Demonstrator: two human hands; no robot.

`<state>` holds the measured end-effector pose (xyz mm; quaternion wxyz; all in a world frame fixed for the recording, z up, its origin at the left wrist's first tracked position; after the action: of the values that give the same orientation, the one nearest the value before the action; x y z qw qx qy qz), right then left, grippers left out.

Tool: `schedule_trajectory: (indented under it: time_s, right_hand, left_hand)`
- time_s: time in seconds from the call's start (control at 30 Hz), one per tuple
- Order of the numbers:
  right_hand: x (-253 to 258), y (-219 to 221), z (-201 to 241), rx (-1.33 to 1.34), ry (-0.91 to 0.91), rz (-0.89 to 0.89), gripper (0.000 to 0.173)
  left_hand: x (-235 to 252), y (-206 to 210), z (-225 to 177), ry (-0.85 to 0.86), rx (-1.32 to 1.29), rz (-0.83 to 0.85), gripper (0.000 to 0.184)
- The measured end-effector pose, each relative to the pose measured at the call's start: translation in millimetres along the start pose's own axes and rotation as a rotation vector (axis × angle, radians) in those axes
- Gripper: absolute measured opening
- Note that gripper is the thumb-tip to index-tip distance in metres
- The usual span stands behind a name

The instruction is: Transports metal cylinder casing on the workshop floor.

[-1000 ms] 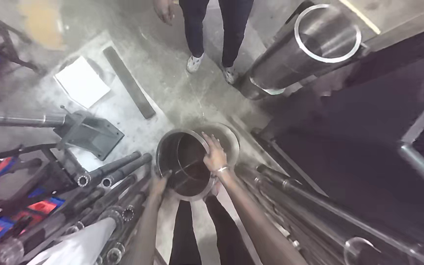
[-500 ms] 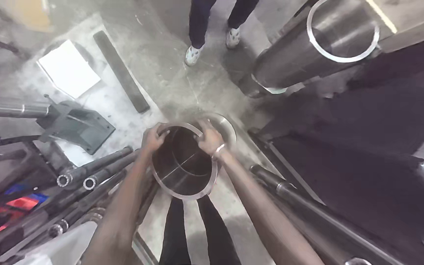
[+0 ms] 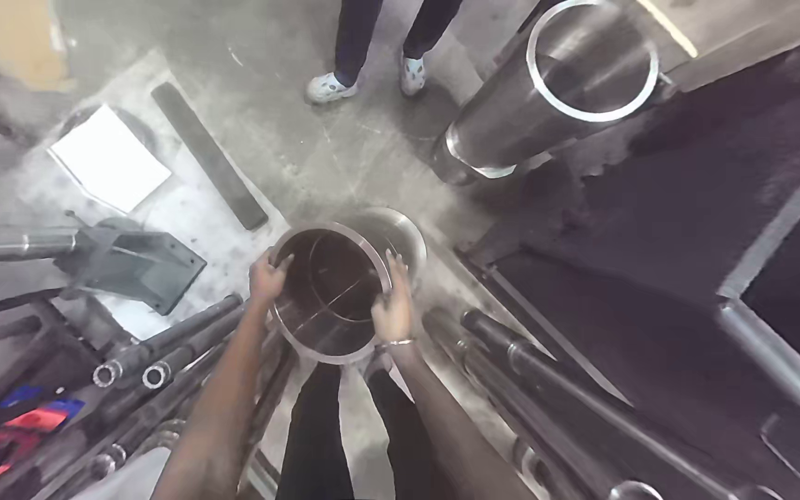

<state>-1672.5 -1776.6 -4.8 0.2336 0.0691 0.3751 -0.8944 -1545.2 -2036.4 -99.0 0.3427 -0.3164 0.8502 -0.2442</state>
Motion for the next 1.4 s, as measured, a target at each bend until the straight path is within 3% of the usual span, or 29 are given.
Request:
schedule_trajectory:
  time_s: [0.53,0.63,0.7,0.8,0.87,0.93,1.0,1.17,1.23,1.3,1.4]
  right_hand:
    - [153,9,91,-0.294,-0.019,0.561,0.08]
    - [177,20,113,-0.326,-0.017,0.611,0.071]
    - [182,23,122,-0.316,-0.026,0.545,0.064]
    - [142,16,111,-0.268,-0.023,0.311,0.087]
    - [99,20,87,-0.17,0.031,0.138,0.093]
    - [70,41,67,-0.058,0.104,0.028,0.087]
    - [73,60,69,0.001,0.082,-0.087,0.066]
    - [95,71,101,-0.186,-0.034,0.047,0.078]
    - [105,78,113,-0.232,-0.097,0.078,0.077]
    - [118,86,122,-0.257,-0.155,0.1,0.075]
    - [141,91,137,-0.254,-0.216,0.176,0.074]
  left_hand:
    - [0,6,1,-0.327,-0.257,-0.251,0.049]
    - [-9,7,-3,-0.405,-0.242,-0.305,0.055]
    - [-13,12,-4,-0.46,-0.21,-0.34,0.054]
    - [-18,18,1,-0.539,-0.287,-0.365,0.059]
    - [-23,23,6,-0.625,-0.337,-0.398,0.065]
    - [-29,27,11,-0.674,-0.361,-0.429,0.066]
    - [-30,32,9,-0.722,-0.384,-0.446,0.066]
    - [-37,34,5,-0.918,-0.595,-0.491,0.058]
    - [-36,31,10,-0.991,-0.711,-0.436,0.052]
    - [-35,13,12,-1.079,-0.797,-0.253,0.048]
    - [-14,-31,33,-1.058,-0.825,0.078,0.073]
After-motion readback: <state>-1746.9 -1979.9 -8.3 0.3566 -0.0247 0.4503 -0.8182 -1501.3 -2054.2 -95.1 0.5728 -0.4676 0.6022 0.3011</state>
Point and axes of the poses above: each hand's wrist, its own x-axis towards the middle knuckle, its own y-axis out of the palm, z = x × y, the point moved 2 cm from there along x, towards the middle knuckle, and after that the axes turned 1 degree about x, right-handed, at the moved point
